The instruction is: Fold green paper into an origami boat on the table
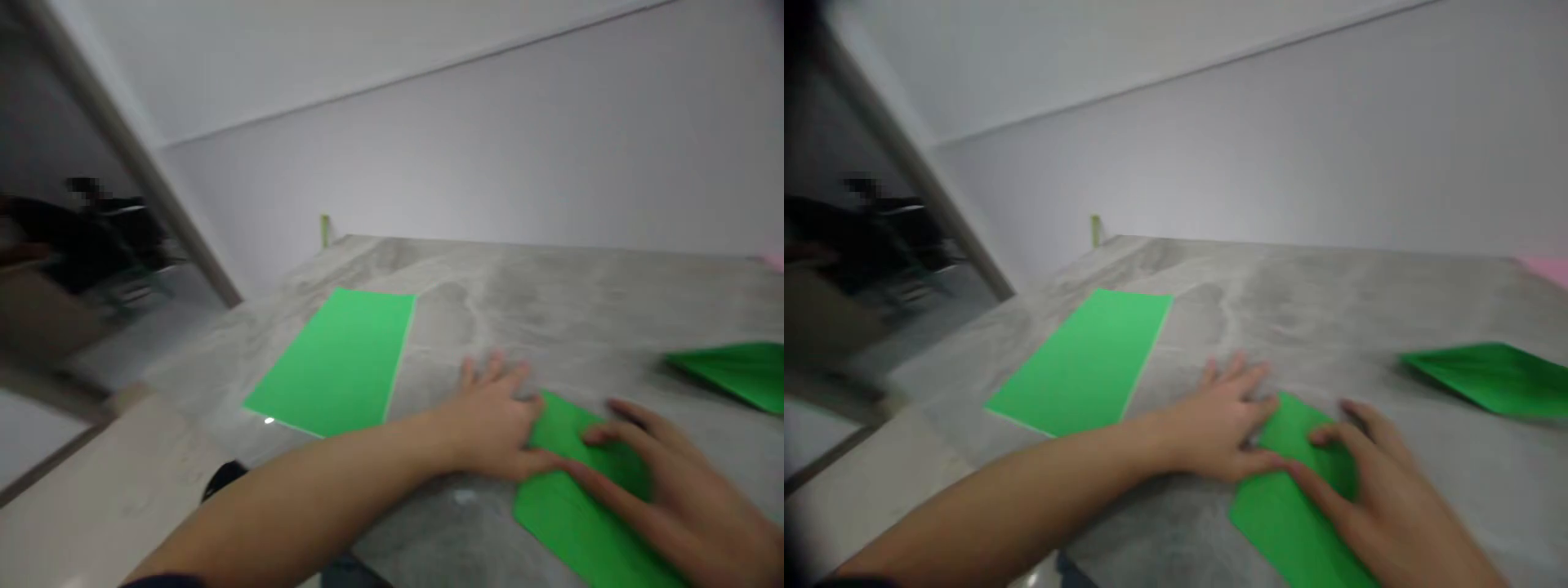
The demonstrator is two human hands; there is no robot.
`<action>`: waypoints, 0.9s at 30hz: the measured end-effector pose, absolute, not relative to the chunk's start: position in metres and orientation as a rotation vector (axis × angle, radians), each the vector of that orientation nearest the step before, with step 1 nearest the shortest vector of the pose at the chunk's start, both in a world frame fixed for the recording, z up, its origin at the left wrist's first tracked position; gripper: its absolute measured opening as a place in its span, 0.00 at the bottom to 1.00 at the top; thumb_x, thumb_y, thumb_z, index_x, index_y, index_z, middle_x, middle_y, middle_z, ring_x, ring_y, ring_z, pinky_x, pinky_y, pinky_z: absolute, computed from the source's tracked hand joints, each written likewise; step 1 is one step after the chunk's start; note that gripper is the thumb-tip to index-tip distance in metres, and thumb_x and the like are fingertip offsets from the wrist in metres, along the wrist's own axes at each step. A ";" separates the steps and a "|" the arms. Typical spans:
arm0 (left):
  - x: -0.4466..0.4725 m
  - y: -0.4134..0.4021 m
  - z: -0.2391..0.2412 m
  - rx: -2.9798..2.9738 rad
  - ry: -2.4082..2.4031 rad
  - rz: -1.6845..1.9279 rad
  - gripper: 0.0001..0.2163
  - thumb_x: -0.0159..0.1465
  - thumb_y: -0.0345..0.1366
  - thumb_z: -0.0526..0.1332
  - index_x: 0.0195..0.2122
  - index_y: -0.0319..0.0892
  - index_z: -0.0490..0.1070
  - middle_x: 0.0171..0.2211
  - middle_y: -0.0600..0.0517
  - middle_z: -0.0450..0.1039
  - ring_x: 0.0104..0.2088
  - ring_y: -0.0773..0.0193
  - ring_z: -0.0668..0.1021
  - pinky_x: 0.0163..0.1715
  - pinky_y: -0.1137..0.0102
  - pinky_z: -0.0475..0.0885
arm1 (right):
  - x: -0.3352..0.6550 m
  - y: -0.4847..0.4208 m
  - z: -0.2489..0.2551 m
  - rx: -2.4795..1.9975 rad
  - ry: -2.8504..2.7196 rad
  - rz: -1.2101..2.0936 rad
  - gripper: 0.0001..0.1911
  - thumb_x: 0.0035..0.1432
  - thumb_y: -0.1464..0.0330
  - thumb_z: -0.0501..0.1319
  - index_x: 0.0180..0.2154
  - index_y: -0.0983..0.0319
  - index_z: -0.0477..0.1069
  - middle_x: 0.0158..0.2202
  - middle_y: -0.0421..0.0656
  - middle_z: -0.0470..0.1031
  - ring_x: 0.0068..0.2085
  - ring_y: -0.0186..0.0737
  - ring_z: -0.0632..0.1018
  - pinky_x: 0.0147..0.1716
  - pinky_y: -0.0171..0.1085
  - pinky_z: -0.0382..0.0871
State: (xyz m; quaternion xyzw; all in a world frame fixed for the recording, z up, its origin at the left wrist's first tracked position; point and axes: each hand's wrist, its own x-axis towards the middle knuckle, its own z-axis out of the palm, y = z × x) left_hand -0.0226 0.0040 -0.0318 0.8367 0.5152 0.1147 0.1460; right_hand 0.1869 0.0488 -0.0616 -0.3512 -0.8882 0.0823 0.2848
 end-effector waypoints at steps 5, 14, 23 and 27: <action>-0.036 0.008 0.004 2.335 1.700 0.287 0.37 0.60 0.61 0.58 0.63 0.42 0.62 0.70 0.35 0.44 0.69 0.34 0.43 0.62 0.37 0.45 | 0.184 0.043 -0.007 -1.368 -2.530 0.162 0.32 0.52 0.52 0.66 0.54 0.61 0.68 0.50 0.55 0.72 0.50 0.61 0.74 0.48 0.56 0.69; -0.029 0.001 -0.004 2.337 1.615 0.182 0.32 0.63 0.58 0.56 0.67 0.52 0.58 0.71 0.40 0.41 0.69 0.39 0.40 0.63 0.39 0.44 | 0.183 0.045 -0.003 -1.483 -2.426 0.217 0.25 0.44 0.51 0.72 0.36 0.62 0.71 0.36 0.50 0.73 0.43 0.57 0.74 0.43 0.51 0.68; -0.027 -0.005 0.001 2.333 1.523 0.242 0.28 0.62 0.50 0.61 0.64 0.51 0.64 0.71 0.45 0.45 0.70 0.44 0.43 0.65 0.41 0.43 | 0.183 0.040 0.004 -1.545 -2.398 0.330 0.21 0.48 0.55 0.72 0.37 0.63 0.73 0.37 0.48 0.75 0.40 0.51 0.76 0.44 0.50 0.67; -0.030 -0.005 0.003 2.452 1.219 0.393 0.15 0.63 0.39 0.63 0.51 0.51 0.76 0.67 0.48 0.57 0.68 0.46 0.56 0.65 0.42 0.44 | 0.191 0.047 0.004 -1.480 -2.424 0.219 0.20 0.49 0.57 0.72 0.38 0.64 0.74 0.37 0.49 0.75 0.42 0.54 0.75 0.43 0.49 0.67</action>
